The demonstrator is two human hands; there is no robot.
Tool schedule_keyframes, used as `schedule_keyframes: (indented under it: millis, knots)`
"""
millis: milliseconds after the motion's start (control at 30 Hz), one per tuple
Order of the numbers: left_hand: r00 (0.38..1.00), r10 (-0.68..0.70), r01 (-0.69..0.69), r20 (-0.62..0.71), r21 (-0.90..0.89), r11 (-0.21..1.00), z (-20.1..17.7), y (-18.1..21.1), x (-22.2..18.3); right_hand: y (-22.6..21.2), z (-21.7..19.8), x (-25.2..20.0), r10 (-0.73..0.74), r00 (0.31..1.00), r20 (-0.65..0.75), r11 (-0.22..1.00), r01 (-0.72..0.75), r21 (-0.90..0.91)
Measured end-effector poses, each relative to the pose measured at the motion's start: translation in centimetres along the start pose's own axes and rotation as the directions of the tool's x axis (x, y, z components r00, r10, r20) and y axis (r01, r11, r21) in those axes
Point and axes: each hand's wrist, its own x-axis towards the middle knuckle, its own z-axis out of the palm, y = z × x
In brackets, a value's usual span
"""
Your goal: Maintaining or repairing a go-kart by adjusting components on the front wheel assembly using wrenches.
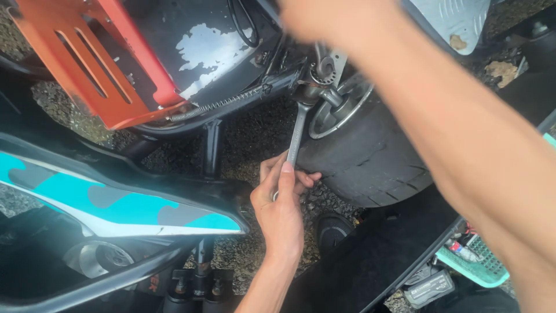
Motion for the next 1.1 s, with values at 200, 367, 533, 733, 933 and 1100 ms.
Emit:
schedule_keyframes:
  millis: [200, 367, 533, 733, 933, 1100]
  knots:
    - [1.000, -0.017, 0.017, -0.024, -0.032, 0.999, 0.3, 0.8, 0.1, -5.6, -1.5, -6.3, -0.392, 0.861, -0.324, 0.914, 0.324, -0.243]
    - [0.998, -0.063, 0.064, -0.022, 0.039, 0.997, -0.4, 0.1, 0.0, -8.1, -2.6, -10.9, -0.398, 0.803, -0.443, 0.916, 0.376, -0.141]
    - [1.000, -0.001, 0.002, 0.008, -0.092, 0.996, -0.4, -0.2, 0.0, -8.9, -4.0, -18.3, -0.374, 0.845, -0.381, 0.917, 0.399, -0.014]
    - [1.000, 0.000, 0.001, 0.012, -0.073, 0.997, -0.5, -0.1, -0.1, -4.7, -4.5, -23.3, -0.371, 0.788, -0.491, 0.887, 0.458, 0.063]
    - [1.000, 0.011, -0.008, 0.026, -0.103, 0.995, -0.7, -0.2, -0.1, 0.9, -5.4, -24.1, -0.331, 0.798, -0.504, 0.927, 0.374, -0.017]
    - [1.000, 0.010, -0.007, 0.025, -0.124, 0.992, -0.8, -0.2, 0.0, 6.0, -3.3, -21.4, -0.173, 0.848, -0.502, 0.958, 0.263, 0.114]
